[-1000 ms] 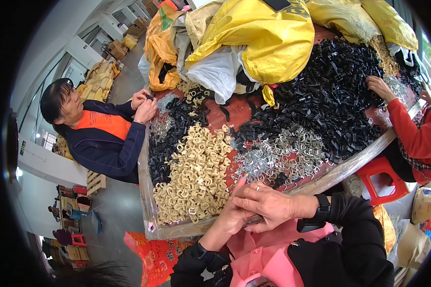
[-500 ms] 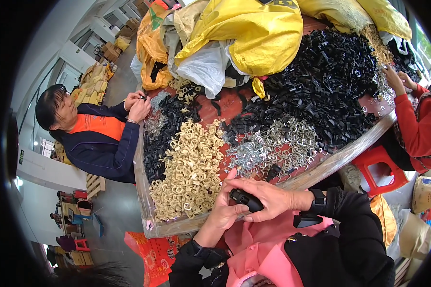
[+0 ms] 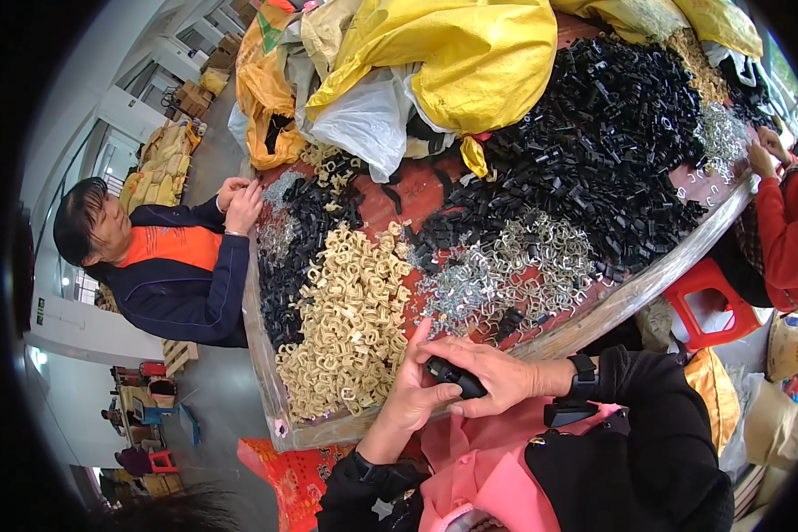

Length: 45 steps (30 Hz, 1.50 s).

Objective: The person picks up a black plastic component and a metal clip by hand, then presses the clip into the component. They repeat this process, assembling several units and placing the finished pieces back onto the work table.

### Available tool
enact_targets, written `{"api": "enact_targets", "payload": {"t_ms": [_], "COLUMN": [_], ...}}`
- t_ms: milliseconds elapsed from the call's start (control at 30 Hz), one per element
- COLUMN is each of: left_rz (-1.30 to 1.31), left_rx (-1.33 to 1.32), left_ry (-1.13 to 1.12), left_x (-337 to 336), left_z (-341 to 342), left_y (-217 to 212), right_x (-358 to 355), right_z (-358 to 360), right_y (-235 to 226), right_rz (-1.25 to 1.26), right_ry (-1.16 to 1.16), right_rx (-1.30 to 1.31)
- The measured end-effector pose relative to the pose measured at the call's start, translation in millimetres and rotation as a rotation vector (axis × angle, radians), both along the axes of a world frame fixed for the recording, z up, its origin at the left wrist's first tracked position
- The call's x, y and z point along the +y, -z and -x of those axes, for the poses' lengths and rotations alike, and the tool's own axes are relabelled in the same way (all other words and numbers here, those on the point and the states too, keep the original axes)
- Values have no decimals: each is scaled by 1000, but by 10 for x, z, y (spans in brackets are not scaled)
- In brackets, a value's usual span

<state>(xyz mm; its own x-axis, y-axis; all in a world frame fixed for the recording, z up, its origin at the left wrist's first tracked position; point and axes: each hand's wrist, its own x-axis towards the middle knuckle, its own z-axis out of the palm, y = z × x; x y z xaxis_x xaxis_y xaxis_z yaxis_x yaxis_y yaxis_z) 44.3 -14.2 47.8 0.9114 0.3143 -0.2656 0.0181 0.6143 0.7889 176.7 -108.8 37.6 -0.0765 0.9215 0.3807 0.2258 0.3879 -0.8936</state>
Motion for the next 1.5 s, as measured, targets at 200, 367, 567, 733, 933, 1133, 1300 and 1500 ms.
{"api": "enact_targets", "payload": {"t_ms": [200, 367, 567, 733, 933, 1133, 1300, 1500], "left_rz": [37, 57, 9, -338, -1612, -2027, -1153, 50], "left_rx": [24, 20, 113, 196, 171, 175, 242, 110], "left_ry": [-1, 20, 133, 145, 221, 290, 119, -181], "left_x": [-85, -174, -230, -31, -191, -222, 265, 442], "left_z": [8, 12, -16, -170, -772, -965, -692, -142], "left_y": [-15, 1, -14, 198, 276, 508, 333, 415], "right_x": [-50, -134, -472, -1350, -1624, -971, -612, -262], "right_z": [26, 21, -247, -816, -810, -746, -644, -490], "right_y": [32, 3, -111, -164, -40, 73, 200, 496], "right_rz": [-164, -143, -57, 541, 611, 298, 231, 103], "right_ry": [140, 121, 17, -172, 99, 270, 263, 112], "right_rx": [8, 65, -17, -682, -726, -648, -661, -797]}}
